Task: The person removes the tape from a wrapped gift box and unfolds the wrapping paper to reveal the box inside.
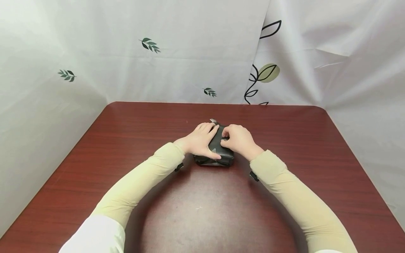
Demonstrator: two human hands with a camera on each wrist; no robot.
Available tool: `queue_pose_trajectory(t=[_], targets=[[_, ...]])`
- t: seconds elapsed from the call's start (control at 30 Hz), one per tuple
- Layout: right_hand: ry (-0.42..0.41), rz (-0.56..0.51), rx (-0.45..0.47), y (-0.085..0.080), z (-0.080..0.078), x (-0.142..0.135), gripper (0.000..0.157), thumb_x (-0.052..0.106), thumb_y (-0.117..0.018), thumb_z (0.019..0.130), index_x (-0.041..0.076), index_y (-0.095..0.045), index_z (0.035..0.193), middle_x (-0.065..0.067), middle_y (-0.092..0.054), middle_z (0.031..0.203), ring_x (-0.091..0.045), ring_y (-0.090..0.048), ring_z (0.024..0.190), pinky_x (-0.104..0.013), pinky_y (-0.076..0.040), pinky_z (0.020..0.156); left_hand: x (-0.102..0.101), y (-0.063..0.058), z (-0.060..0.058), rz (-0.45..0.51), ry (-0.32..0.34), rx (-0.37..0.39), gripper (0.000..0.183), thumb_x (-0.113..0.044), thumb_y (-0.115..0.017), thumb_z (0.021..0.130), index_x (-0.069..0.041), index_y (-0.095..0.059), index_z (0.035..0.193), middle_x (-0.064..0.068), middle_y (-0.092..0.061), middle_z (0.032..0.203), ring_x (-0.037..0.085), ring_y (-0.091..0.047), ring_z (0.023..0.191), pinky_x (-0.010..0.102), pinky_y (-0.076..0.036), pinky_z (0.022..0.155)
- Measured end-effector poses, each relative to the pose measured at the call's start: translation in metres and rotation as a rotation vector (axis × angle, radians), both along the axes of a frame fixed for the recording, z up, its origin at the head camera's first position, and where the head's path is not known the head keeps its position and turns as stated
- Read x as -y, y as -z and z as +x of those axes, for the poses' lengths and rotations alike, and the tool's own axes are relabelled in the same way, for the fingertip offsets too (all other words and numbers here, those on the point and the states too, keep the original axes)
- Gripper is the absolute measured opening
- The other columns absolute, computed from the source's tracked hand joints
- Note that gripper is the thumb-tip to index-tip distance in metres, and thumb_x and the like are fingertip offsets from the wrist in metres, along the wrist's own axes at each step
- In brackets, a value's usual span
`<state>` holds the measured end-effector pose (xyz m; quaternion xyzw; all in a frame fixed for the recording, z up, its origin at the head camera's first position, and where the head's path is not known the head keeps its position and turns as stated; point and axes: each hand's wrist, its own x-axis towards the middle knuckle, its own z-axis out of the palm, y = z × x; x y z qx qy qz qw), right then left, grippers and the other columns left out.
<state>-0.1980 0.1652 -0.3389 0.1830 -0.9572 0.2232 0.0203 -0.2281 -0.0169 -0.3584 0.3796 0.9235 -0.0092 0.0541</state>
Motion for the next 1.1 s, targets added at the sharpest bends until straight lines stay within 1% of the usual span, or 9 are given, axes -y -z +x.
queue_pose_trajectory(t=[0.1, 0.27, 0.4, 0.53, 0.67, 0.8, 0.9, 1.0, 1.1], targets=[[-0.01, 0.01, -0.002, -0.0011, 0.0019, 0.0008, 0.013, 0.011, -0.071, 0.078, 0.003, -0.07, 0.088, -0.01, -0.065, 0.085, -0.023, -0.061, 0.078, -0.04, -0.05, 0.072, 0.0004, 0.0, -0.0001, -0.003, -0.002, 0.001, 0.113, -0.077, -0.052, 0.075, -0.004, -0.013, 0.152, 0.016, -0.019, 0.154, 0.026, -0.018, 0.143, 0.04, -0.011, 0.117], [-0.038, 0.007, 0.005, 0.0008, 0.004, 0.0003, 0.013, 0.014, -0.071, 0.081, 0.003, -0.069, 0.087, -0.011, -0.065, 0.087, -0.024, -0.061, 0.079, -0.04, -0.05, 0.072, 0.0008, 0.0016, 0.0013, -0.003, 0.001, 0.005, 0.113, -0.077, -0.052, 0.075, -0.004, -0.013, 0.152, 0.016, -0.019, 0.154, 0.026, -0.018, 0.143, 0.04, -0.012, 0.117], [-0.03, -0.011, 0.006, 0.0012, 0.0023, -0.0004, 0.011, 0.012, -0.07, 0.082, 0.003, -0.069, 0.087, -0.012, -0.064, 0.087, -0.024, -0.061, 0.08, -0.04, -0.05, 0.073, 0.0004, 0.0013, 0.0004, 0.002, 0.002, -0.007, 0.113, -0.077, -0.053, 0.075, -0.004, -0.014, 0.152, 0.015, -0.02, 0.154, 0.026, -0.019, 0.143, 0.04, -0.012, 0.117], [-0.026, -0.007, -0.005, 0.0, 0.0022, 0.0008, 0.007, 0.008, -0.069, 0.081, 0.002, -0.069, 0.084, -0.011, -0.063, 0.085, -0.024, -0.06, 0.077, -0.04, -0.05, 0.072, 0.0, 0.0004, 0.0001, 0.006, 0.0, -0.013, 0.113, -0.077, -0.053, 0.075, -0.003, -0.015, 0.151, 0.015, -0.02, 0.154, 0.025, -0.019, 0.143, 0.04, -0.012, 0.117], [-0.023, 0.03, -0.005, -0.001, 0.0031, 0.0036, 0.005, 0.008, -0.068, 0.08, 0.004, -0.068, 0.079, -0.01, -0.061, 0.083, -0.022, -0.057, 0.072, -0.038, -0.049, 0.068, 0.0003, 0.0005, 0.0009, 0.0, 0.001, -0.006, 0.113, -0.077, -0.053, 0.074, -0.004, -0.014, 0.152, 0.016, -0.02, 0.154, 0.025, -0.019, 0.143, 0.04, -0.012, 0.117], [-0.022, 0.074, 0.002, -0.002, 0.003, 0.0068, 0.008, 0.007, -0.064, 0.081, 0.005, -0.065, 0.073, -0.01, -0.057, 0.081, -0.022, -0.053, 0.068, -0.035, -0.046, 0.065, -0.0001, 0.0004, 0.0009, 0.004, 0.005, -0.003, 0.113, -0.077, -0.053, 0.074, -0.003, -0.015, 0.152, 0.016, -0.02, 0.154, 0.026, -0.019, 0.143, 0.04, -0.012, 0.117], [-0.035, 0.097, -0.002, -0.0023, 0.0028, 0.0082, 0.01, 0.006, -0.061, 0.081, 0.004, -0.062, 0.072, -0.011, -0.054, 0.08, -0.024, -0.051, 0.069, -0.035, -0.044, 0.065, -0.0007, -0.0006, 0.0005, 0.011, 0.002, 0.001, 0.113, -0.076, -0.054, 0.075, -0.003, -0.015, 0.151, 0.016, -0.02, 0.154, 0.026, -0.019, 0.143, 0.041, -0.012, 0.117], [-0.052, 0.094, -0.008, -0.0012, 0.0037, 0.0086, 0.011, 0.005, -0.058, 0.082, 0.003, -0.059, 0.071, -0.012, -0.052, 0.079, -0.026, -0.049, 0.071, -0.036, -0.043, 0.066, -0.0009, -0.0013, 0.0005, 0.013, -0.001, 0.012, 0.113, -0.075, -0.054, 0.075, -0.003, -0.015, 0.151, 0.017, -0.02, 0.154, 0.027, -0.018, 0.143, 0.042, -0.012, 0.117], [-0.057, 0.062, -0.002, 0.0012, 0.0046, 0.0077, 0.011, 0.005, -0.057, 0.084, 0.003, -0.057, 0.073, -0.012, -0.052, 0.08, -0.028, -0.048, 0.074, -0.037, -0.041, 0.067, -0.0005, -0.0017, 0.0007, 0.015, -0.004, 0.022, 0.112, -0.075, -0.055, 0.075, -0.003, -0.015, 0.151, 0.017, -0.02, 0.154, 0.027, -0.018, 0.143, 0.042, -0.013, 0.117]])
